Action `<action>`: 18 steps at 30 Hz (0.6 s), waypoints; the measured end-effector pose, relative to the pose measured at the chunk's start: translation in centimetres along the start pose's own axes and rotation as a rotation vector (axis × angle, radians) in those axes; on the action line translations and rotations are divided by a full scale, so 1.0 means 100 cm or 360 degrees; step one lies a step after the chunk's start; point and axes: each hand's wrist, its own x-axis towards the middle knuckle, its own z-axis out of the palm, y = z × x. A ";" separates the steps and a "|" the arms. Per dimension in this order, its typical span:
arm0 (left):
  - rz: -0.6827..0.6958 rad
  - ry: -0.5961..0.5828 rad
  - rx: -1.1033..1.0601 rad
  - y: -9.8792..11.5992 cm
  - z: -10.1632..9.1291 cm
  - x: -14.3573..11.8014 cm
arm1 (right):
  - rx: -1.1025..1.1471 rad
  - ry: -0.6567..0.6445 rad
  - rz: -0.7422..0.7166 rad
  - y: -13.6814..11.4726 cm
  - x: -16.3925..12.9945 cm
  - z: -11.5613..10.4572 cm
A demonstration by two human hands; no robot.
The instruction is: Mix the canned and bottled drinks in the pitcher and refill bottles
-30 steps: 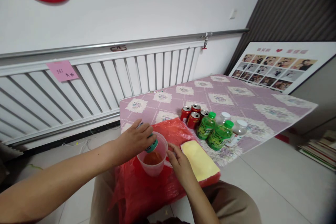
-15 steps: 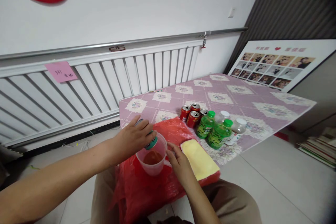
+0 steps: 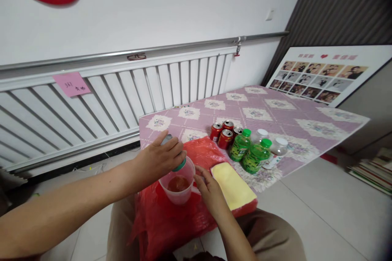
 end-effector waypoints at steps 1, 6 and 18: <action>0.0012 0.0011 0.0023 0.000 -0.001 0.001 | -0.0003 -0.0001 -0.0006 0.000 0.000 0.000; 0.0036 0.0038 0.0104 0.005 0.000 0.001 | 0.0001 -0.0014 -0.0006 0.000 0.000 0.000; -0.0053 -0.0189 -0.0387 0.015 0.031 -0.010 | 0.0004 -0.0040 0.0022 -0.004 0.000 0.000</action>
